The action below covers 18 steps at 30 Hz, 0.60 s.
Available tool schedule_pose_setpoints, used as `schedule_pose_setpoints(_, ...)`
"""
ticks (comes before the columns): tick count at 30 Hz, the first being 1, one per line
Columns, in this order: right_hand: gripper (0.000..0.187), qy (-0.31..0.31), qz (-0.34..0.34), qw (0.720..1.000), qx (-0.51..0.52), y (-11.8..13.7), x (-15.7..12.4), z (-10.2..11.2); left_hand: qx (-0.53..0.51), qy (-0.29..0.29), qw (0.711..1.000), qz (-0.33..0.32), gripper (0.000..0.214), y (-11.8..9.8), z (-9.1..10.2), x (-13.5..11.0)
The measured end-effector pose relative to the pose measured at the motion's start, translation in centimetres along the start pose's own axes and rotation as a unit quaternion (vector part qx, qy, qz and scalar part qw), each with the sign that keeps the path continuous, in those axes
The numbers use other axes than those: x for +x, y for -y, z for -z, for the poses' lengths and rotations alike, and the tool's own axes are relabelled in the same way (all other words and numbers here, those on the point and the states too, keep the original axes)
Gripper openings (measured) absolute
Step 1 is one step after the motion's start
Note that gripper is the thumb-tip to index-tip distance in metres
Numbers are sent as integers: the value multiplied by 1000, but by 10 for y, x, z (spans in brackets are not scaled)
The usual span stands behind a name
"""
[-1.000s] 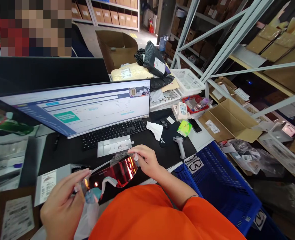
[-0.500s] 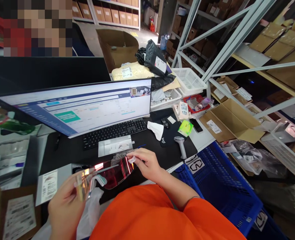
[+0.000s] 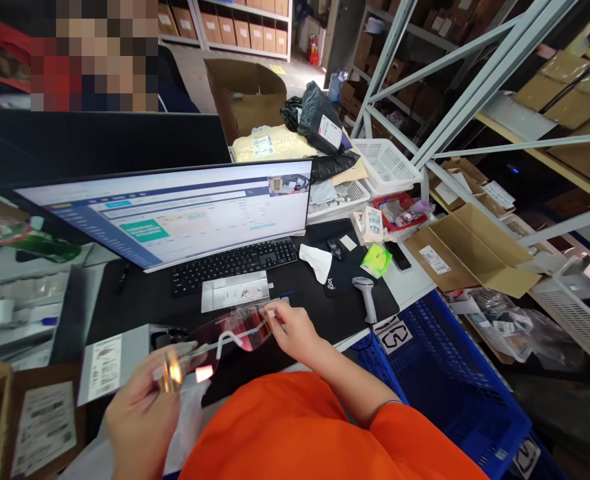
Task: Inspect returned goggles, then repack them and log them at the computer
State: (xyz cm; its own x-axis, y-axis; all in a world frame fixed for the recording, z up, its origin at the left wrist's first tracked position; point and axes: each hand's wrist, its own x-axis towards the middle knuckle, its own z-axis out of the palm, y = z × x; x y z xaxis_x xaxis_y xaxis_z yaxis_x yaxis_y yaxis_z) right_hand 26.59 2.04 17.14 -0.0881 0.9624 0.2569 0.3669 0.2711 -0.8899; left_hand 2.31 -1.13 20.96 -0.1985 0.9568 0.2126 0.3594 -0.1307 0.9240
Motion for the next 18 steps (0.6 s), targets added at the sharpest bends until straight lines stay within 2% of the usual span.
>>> schedule_pose_setpoints(3,12,33,-83,996,25,-6,-5,-12,-99,-7,993,64,13,7,-13,-9)
schedule_pose_setpoints(6,25,36,-162,977,137,-9,-5,-20,-109,26,993,42,11,16,-21,-10)
schedule_pose_setpoints(8,38,43,-231,940,246,-11,-4,-23,-64,51,996,30,14,23,-22,-9)
schedule_pose_setpoints(10,45,66,-291,892,339,-15,-4,-22,-18,69,996,47,18,30,-22,-7)
schedule_pose_setpoints(11,46,84,-304,875,366,-16,-6,-19,-2,80,995,61,20,34,-21,-6)
schedule_pose_setpoints(12,44,100,-301,871,375,-18,-8,-15,9,92,993,76,22,39,-21,-5)
schedule_pose_setpoints(13,40,113,-282,880,365,-19,-12,-11,19,104,990,90,23,44,-21,-4)
schedule_pose_setpoints(16,27,119,-178,943,256,-25,-26,7,33,166,978,125,30,62,-25,-2)
schedule_pose_setpoints(18,23,113,-133,966,193,-32,-37,19,23,207,967,144,32,76,-31,-1)
